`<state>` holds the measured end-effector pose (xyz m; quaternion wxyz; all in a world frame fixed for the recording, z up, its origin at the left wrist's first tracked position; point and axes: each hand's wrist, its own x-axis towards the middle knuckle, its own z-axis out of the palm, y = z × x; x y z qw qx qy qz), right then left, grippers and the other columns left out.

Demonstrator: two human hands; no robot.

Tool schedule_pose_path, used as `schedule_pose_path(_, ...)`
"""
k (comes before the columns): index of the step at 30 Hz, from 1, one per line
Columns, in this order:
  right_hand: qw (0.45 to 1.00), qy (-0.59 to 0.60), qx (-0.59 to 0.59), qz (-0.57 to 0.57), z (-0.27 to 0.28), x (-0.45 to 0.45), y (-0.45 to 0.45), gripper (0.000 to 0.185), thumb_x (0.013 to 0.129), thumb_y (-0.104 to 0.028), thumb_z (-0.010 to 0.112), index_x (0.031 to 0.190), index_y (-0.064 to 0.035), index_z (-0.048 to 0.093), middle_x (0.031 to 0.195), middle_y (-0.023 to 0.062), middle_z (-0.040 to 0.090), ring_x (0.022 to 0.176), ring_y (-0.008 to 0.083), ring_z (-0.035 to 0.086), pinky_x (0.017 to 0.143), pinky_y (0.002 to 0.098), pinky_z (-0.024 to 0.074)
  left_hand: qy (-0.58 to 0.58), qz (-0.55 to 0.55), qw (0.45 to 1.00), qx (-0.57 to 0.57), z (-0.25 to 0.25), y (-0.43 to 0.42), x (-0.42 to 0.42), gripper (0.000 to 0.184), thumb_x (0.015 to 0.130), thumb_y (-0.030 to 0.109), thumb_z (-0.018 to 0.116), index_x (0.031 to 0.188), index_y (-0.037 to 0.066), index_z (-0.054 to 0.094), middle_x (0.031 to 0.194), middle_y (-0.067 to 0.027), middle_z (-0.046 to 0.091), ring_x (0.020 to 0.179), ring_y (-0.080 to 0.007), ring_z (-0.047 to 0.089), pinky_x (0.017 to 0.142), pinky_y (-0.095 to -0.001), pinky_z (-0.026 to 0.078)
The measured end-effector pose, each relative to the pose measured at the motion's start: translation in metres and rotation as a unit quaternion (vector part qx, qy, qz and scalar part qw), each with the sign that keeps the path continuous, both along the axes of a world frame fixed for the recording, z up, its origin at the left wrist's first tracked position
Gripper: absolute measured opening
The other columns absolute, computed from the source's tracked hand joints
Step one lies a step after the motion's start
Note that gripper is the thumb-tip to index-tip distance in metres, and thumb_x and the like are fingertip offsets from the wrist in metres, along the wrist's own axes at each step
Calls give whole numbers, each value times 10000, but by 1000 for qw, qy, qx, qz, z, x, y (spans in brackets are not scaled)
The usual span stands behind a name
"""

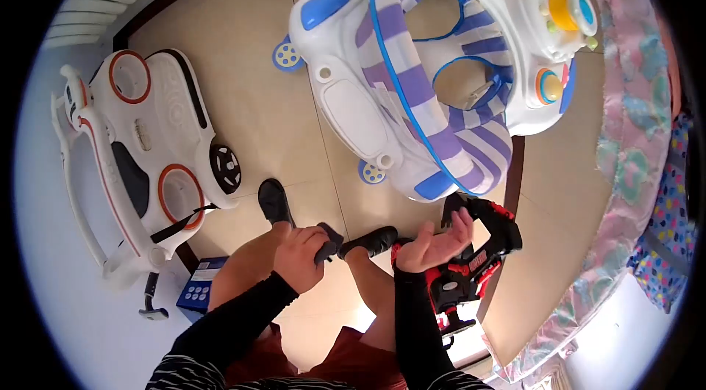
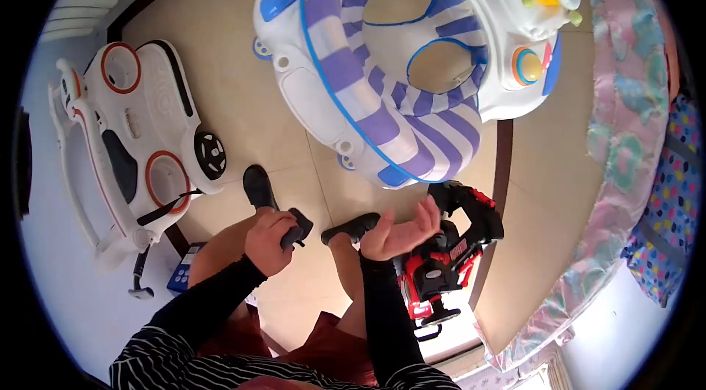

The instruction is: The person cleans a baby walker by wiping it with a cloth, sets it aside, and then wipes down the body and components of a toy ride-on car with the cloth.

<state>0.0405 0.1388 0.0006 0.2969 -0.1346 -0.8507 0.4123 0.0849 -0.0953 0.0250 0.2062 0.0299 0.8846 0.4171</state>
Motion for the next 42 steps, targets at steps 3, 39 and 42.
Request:
schedule_pose_path(3,996,44,79,16,88,-58,-24,606,898,-207,680,1382,61,435,1397,205,451,1299,314,464,1146,458,324,-107,2,993,-40,-11,-16,38,278,765,64,713,1036,83,660,1125,-99,676,1051,-334,638,884,-431,539)
schedule_pose_path(39,688,-175,343,615,145,-81,63,672,533,-203,780,1169,-23,659,1160,110,658,1034,320,643,885,461,512,-387,252,882,101,-6,-2,-39,1175,691,720,809,1430,-99,403,1299,-263,637,1217,-351,630,1047,-374,475)
schedule_pose_path(42,690,-182,379,589,143,-94,92,718,529,-200,770,1217,-44,640,1167,138,630,1048,346,627,890,485,499,-407,256,866,136,10,22,-59,1176,697,712,810,1437,-101,394,1334,-269,619,1242,-352,617,1042,-377,479)
